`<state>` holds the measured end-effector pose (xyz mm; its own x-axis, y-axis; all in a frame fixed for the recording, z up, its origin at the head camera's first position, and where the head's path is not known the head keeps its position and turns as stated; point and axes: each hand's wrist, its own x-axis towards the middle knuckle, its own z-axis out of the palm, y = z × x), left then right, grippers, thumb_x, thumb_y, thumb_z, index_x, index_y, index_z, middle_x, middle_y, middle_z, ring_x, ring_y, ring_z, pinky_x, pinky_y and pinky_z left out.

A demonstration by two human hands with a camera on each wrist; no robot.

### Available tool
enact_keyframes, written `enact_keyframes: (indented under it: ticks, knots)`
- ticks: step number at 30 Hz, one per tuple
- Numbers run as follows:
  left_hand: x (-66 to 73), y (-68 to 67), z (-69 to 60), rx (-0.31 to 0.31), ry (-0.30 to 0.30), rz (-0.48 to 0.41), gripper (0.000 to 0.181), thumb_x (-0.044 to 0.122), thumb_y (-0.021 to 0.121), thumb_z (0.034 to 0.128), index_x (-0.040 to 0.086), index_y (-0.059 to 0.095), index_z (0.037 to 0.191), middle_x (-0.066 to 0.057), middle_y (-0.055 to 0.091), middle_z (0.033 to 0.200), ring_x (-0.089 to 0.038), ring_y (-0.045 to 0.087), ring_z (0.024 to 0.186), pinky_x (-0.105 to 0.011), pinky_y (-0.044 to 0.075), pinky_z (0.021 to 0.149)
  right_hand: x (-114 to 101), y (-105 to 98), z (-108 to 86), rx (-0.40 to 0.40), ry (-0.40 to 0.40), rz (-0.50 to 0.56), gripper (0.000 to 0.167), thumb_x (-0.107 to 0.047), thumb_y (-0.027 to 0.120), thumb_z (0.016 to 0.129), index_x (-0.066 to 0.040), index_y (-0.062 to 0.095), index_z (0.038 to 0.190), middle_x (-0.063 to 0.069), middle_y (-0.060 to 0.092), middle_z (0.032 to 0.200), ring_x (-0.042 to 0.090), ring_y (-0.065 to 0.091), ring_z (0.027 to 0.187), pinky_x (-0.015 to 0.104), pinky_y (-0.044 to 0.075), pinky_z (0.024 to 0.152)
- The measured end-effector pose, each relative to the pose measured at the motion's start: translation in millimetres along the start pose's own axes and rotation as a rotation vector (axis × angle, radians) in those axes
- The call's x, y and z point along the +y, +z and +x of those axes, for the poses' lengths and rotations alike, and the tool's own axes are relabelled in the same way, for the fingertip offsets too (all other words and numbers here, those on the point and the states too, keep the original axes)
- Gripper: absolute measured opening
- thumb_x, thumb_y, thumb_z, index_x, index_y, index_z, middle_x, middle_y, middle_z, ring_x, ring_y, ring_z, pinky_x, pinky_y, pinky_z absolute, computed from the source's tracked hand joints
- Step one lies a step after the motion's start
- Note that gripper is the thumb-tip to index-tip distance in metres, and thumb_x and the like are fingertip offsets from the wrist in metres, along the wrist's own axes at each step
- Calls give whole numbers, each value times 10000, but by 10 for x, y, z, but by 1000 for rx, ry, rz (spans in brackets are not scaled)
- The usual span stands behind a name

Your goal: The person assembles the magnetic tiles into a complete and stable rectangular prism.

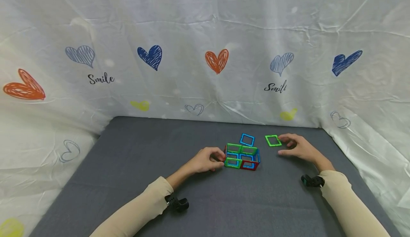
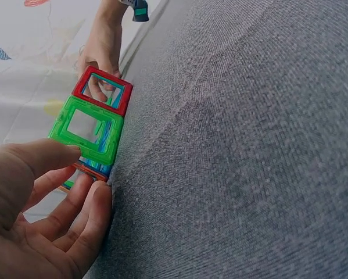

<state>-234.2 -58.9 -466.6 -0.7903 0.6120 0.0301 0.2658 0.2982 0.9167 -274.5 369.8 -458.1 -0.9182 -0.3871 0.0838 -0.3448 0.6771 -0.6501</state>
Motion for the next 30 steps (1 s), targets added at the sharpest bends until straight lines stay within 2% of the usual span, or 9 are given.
enact_keyframes:
  ticks: [9,16,24,30]
  knots:
    - [-4,-9,1,-2,-4,2,182,14,721,947,21,685,1126,-39,672,1025,-186,719,830,-320,585,626,38,-8,109,-5,22,-1,610,-221,866,850,17,607,1348,216,574,1251,314,554,1003,456,467,817]
    - [-11,-8,-5,4,-9,4,181,9,722,943,17,689,1121,-23,674,1008,-194,721,821,-314,580,620,68,14,175,5,19,-34,540,-220,872,841,4,664,1286,222,596,1196,292,546,928,409,461,771]
    - [-42,-12,1,2,-4,-1,173,11,718,949,3,688,1119,-47,677,1012,-209,721,802,-319,581,615,73,5,245,-9,-15,-13,358,-161,848,863,-1,735,1162,152,636,1074,222,512,797,307,440,664]
    - [-53,-13,6,-6,14,-14,172,10,713,953,-7,688,1122,-66,676,1022,-239,721,819,-332,584,618,93,-5,255,-17,-18,8,233,-111,810,894,1,752,1090,82,646,956,187,518,717,292,441,610]
